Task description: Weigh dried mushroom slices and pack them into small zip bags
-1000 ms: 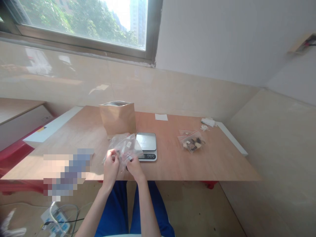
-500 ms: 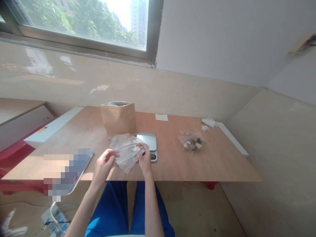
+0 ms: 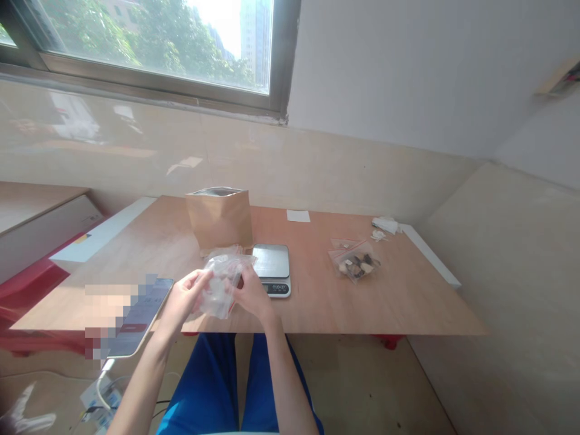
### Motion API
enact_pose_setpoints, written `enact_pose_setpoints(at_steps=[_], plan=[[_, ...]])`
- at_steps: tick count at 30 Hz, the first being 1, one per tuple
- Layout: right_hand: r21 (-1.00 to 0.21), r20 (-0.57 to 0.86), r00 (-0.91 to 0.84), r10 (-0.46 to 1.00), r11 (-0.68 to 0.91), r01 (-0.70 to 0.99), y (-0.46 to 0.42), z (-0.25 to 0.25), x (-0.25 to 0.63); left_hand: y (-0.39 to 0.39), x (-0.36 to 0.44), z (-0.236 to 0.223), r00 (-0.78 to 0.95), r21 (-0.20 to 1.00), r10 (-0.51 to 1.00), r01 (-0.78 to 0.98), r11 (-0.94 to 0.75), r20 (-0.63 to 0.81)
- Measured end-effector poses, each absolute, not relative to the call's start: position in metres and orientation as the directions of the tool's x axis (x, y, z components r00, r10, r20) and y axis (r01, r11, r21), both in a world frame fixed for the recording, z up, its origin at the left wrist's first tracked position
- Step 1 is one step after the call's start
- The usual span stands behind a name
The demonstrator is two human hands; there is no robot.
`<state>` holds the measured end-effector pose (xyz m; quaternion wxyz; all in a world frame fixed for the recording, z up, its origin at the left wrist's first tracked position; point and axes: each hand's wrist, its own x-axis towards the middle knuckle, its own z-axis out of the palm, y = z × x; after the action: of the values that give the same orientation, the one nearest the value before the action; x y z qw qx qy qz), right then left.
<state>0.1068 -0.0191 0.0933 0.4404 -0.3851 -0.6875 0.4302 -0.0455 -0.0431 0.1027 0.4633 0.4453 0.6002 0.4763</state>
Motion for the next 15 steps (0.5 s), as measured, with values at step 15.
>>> enact_pose_setpoints(at_steps=[15], plan=[[-0.961,0.199,0.079,0.977,0.179,0.212,-0.045,0.063,0.144,0.004,-0.05,0.047,-0.402,0.662,0.843,0.746,0.075,0.357]])
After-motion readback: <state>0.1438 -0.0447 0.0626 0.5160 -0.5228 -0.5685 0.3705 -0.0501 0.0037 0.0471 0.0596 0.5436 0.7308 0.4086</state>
